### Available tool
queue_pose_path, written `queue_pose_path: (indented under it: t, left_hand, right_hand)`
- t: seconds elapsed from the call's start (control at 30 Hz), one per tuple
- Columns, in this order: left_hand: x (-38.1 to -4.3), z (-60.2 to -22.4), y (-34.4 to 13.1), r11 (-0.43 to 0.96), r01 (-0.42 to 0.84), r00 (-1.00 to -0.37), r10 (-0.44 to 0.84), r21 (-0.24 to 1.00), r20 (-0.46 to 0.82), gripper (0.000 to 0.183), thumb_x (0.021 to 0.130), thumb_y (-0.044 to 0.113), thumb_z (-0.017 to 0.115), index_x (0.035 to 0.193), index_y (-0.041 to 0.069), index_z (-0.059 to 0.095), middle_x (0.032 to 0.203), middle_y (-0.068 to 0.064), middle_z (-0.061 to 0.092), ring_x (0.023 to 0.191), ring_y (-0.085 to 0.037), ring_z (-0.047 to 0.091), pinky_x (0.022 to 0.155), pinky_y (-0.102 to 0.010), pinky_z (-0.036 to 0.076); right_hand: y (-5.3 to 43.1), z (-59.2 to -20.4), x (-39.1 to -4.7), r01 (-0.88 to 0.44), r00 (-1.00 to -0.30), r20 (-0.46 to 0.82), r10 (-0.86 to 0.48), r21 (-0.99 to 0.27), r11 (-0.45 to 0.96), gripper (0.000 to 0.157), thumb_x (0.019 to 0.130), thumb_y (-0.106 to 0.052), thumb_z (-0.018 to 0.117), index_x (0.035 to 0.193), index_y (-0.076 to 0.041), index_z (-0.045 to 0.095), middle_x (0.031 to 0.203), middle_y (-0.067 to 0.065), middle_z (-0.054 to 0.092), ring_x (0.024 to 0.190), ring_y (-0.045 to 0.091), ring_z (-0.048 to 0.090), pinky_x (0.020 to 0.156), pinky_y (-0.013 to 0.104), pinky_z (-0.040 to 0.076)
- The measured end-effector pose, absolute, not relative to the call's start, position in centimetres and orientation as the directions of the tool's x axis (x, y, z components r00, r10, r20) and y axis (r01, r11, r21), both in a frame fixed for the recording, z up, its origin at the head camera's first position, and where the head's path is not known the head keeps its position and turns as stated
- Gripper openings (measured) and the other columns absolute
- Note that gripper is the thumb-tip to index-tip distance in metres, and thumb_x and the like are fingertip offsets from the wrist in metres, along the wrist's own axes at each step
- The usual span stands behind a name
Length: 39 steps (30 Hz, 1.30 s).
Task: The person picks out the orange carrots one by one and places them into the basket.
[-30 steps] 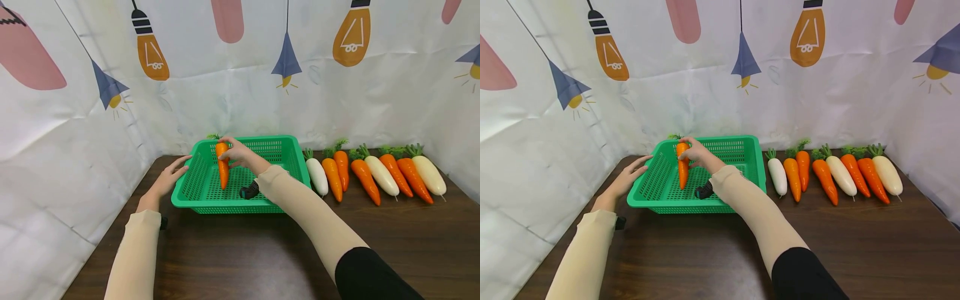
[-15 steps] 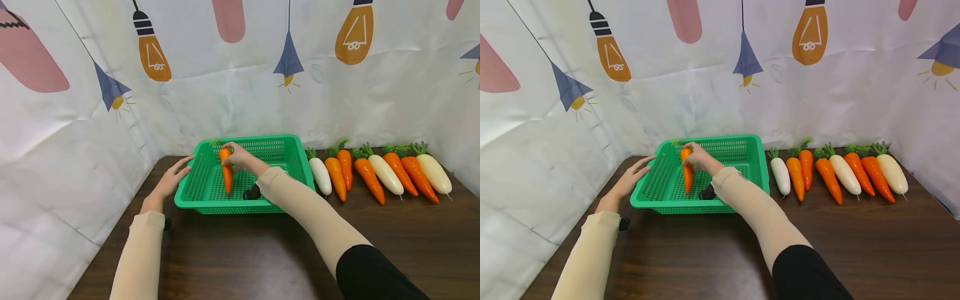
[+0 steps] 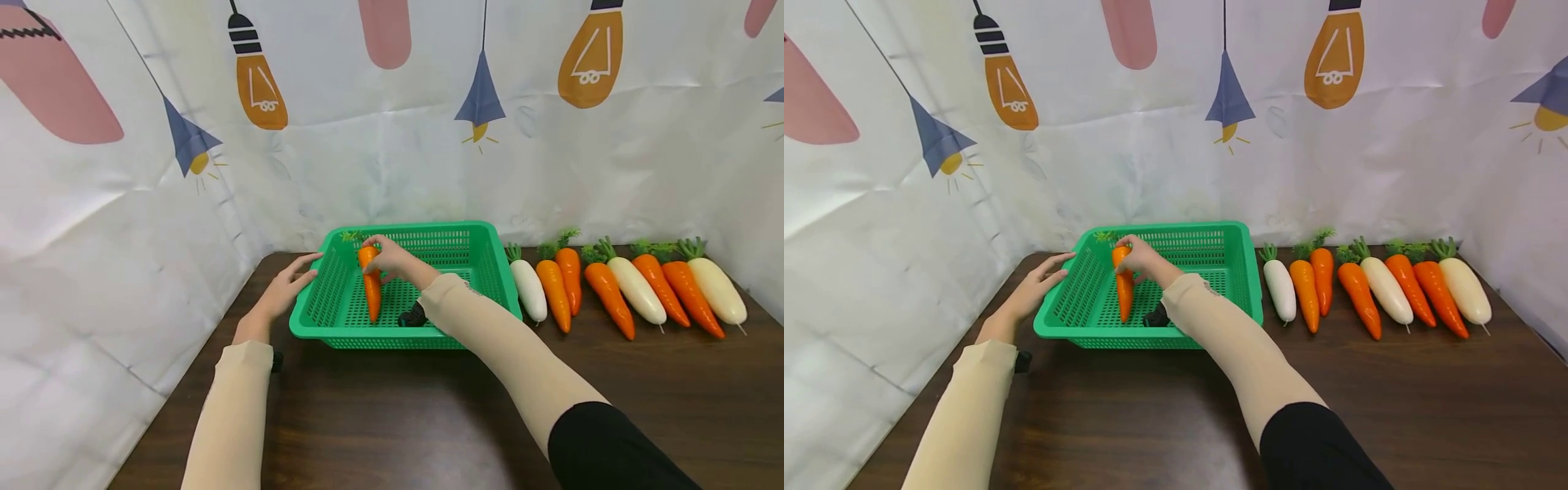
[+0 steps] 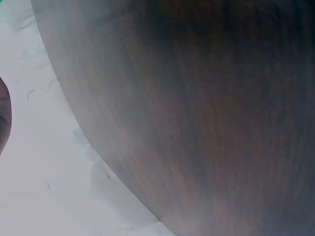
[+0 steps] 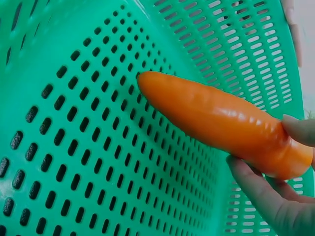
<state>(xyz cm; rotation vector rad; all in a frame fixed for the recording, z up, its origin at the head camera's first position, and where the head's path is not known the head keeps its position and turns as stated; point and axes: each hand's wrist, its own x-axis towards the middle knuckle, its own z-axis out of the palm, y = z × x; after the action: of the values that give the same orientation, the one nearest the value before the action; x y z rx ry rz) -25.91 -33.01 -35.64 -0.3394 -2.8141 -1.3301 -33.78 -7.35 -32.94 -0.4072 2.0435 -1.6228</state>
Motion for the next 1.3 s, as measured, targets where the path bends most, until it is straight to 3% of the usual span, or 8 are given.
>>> queue_pose_path:
  t: [0.6,1.0,1.13,1.3]
  left_hand:
    - [-25.8,-35.5,-32.8,0.628,0.188,-0.980,0.172,0.755,0.101,0.058,0.111,0.040,0.046,0.163,0.020,0.033,0.167,-0.019,0.021,0.138,-0.050,0.042,0.107,-0.074,0.031]
    - [-26.1,-35.9,-32.9,0.622,0.191,-0.980,0.171,0.760,0.106,0.057,0.110,0.042,0.046,0.162,0.022,0.035,0.167,-0.017,0.023,0.138,-0.048,0.043,0.107,-0.072,0.033]
    - [-26.1,-36.0,-33.0,0.623,0.197,-0.978,0.173,0.757,0.113,0.056,0.111,0.041,0.046,0.162,0.021,0.035,0.166,-0.018,0.024,0.137,-0.049,0.043,0.107,-0.071,0.034]
    - [-26.1,-36.0,-33.1,0.619,0.195,-0.979,0.171,0.761,0.112,0.056,0.110,0.042,0.046,0.162,0.022,0.035,0.167,-0.016,0.024,0.137,-0.048,0.043,0.108,-0.071,0.034]
  right_hand:
    - [-7.4,-33.7,-34.0,0.091,-0.834,-0.231,-0.501,-0.953,0.288,0.057,0.096,0.010,0.065,0.147,-0.009,0.046,0.145,0.025,0.041,0.126,0.045,0.053,0.094,0.055,0.055]
    - [-7.5,-34.1,-34.1,0.142,-0.793,-0.304,-0.528,-0.935,0.325,0.060,0.098,0.008,0.064,0.151,-0.004,0.040,0.140,0.029,0.047,0.117,0.045,0.061,0.095,0.048,0.056]
    - [-7.5,-34.2,-34.0,0.097,-0.781,-0.301,-0.547,-0.924,0.369,0.059,0.099,0.006,0.063,0.152,-0.002,0.040,0.138,0.029,0.049,0.112,0.043,0.063,0.096,0.047,0.056]
    - [-7.6,-34.3,-33.9,-0.078,-0.779,-0.282,-0.560,-0.842,0.533,0.055,0.101,-0.007,0.066,0.152,-0.003,0.043,0.135,0.025,0.053,0.107,0.039,0.062,0.091,0.047,0.057]
